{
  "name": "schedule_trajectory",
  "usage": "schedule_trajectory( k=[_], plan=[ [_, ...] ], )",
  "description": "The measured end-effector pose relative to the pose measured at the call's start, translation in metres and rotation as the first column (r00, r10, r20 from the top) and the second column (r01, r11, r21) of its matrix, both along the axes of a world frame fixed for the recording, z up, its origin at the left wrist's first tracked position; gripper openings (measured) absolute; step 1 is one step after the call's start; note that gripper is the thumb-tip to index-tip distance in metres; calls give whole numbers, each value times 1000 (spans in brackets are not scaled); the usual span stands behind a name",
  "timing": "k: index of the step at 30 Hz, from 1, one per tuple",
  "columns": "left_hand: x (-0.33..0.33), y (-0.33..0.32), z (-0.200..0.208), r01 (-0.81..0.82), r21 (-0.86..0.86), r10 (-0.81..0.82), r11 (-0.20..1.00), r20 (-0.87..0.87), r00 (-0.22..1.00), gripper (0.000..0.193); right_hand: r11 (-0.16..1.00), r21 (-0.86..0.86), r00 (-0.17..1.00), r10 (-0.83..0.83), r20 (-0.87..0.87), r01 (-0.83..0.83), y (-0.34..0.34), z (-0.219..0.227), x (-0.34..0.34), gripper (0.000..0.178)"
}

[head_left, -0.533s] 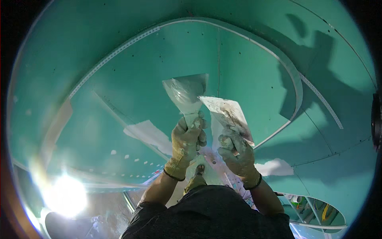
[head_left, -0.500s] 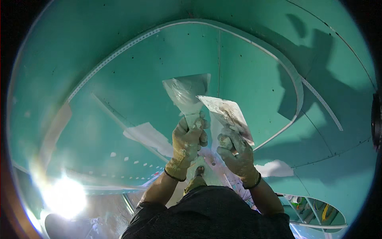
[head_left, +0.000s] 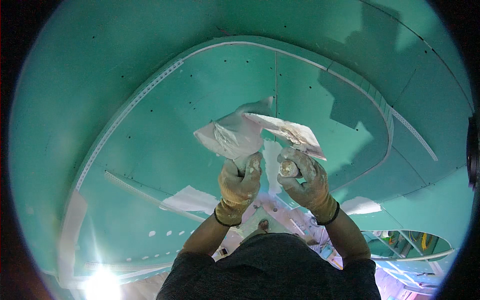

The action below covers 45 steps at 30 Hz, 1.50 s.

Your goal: Apply drywall mud and corner beads to a curved ceiling structure.

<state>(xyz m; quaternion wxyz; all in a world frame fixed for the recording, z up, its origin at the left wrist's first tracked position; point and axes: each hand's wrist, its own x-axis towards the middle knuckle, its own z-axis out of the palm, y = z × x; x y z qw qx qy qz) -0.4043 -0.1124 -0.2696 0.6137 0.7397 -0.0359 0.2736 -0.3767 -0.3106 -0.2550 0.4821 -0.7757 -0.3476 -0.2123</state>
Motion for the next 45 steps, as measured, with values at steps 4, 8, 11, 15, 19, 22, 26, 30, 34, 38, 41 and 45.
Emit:
schedule_trajectory(
  k=[4,8,11,15,19,22,26,30,34,38,41,45],
  plan=[
    [9,9,-15,-56,136,45,989,81,996,24,995,-1,986,-100,134,101,3,-6,10,50],
    [-4,6,-26,-69,93,75,993,-53,996,24,945,-78,862,-252,441,316,9,6,16,44],
    [-15,-10,10,24,-160,-59,987,-216,975,27,756,-172,604,-341,720,632,-6,-3,18,40],
    [-7,7,25,193,-581,-426,791,-296,855,23,765,-143,594,-351,724,627,-33,22,17,37],
    [31,72,17,224,-505,-459,834,-409,789,27,747,-50,592,-483,645,663,-50,70,18,39],
    [71,112,39,325,-404,-490,855,-427,760,40,600,-92,389,-387,836,795,-80,104,34,37],
    [131,177,71,498,54,-367,865,-609,703,37,513,-84,282,-323,903,854,-97,160,52,38],
    [169,208,111,609,319,-303,727,-647,700,38,464,-38,230,-366,902,885,-96,210,89,42],
    [172,205,109,577,467,-205,670,-631,748,41,380,16,89,-259,962,925,-95,239,121,44],
    [191,220,88,641,388,-332,662,-615,715,46,221,90,-57,-154,986,971,-62,288,164,42],
    [211,235,69,666,408,-360,624,-606,709,46,294,137,-137,-20,990,946,-22,323,233,43],
    [203,234,76,653,348,-335,673,-643,689,46,252,173,-216,154,964,952,23,381,310,45]
  ],
)
